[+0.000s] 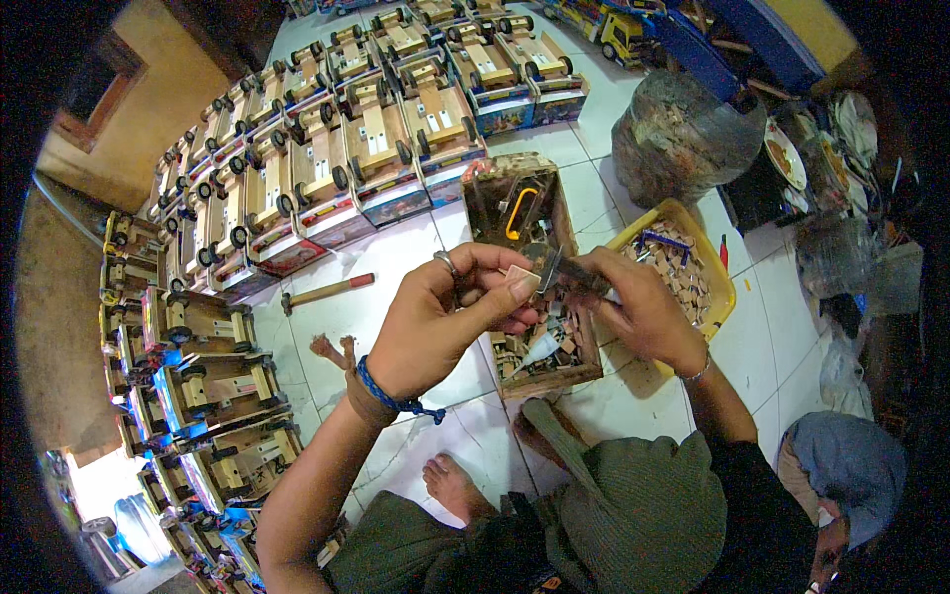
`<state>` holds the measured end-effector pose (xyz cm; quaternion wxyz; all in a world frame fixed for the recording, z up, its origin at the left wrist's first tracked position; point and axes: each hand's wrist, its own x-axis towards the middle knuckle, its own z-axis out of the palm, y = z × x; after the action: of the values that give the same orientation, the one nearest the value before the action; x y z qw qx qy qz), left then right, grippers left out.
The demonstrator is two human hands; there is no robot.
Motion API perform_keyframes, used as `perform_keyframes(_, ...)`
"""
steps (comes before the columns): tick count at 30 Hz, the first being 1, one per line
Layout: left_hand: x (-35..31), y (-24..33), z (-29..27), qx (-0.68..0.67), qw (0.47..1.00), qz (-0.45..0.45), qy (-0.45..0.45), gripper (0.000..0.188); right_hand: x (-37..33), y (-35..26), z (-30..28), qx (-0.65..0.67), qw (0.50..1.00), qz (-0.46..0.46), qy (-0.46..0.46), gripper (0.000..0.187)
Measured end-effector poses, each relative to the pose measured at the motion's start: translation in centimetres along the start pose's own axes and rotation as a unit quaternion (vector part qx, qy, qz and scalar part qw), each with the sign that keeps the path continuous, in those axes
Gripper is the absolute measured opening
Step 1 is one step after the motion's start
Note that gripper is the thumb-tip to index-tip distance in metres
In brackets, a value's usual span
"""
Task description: The person sits on the floor and uses a small knife to carve and shape small wooden pieces. They then insert these pieces into the chassis of wooden toy trucks arranged in rows. The person handles multiple trucks, inserting parts and occasionally adjusting their positions.
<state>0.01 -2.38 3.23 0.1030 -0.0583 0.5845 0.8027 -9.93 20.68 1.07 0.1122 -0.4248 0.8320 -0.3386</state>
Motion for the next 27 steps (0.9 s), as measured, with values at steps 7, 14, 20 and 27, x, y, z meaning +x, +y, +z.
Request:
perform_keyframes(7,0.1,-0.3,0.3,0.089,0.995,0.048,0.023,0.024,0.2,0.5,0.3,0.009,0.999,0.027,0.038,0.024)
perform_keyframes(14,0.4,-0.4,0.1,0.164,0.983,0.068,0.039,0.023,0.1,0.8,0.3,-0.022,0.999,0.04,0.017,0.023)
perform_keyframes(20,0.3,-0.9,0.4,0.173,0.978,0.074,0.086,0.02,0.1,0.8,0.6,-0.03,0.998,0.05,0.016,0.022)
perform_keyframes(27,1.1,-1.8,0.8,0.183,0.974,0.091,0.102,0.023,0.4,0.7,1.4,-0.087,0.994,0.05,0.041,0.023)
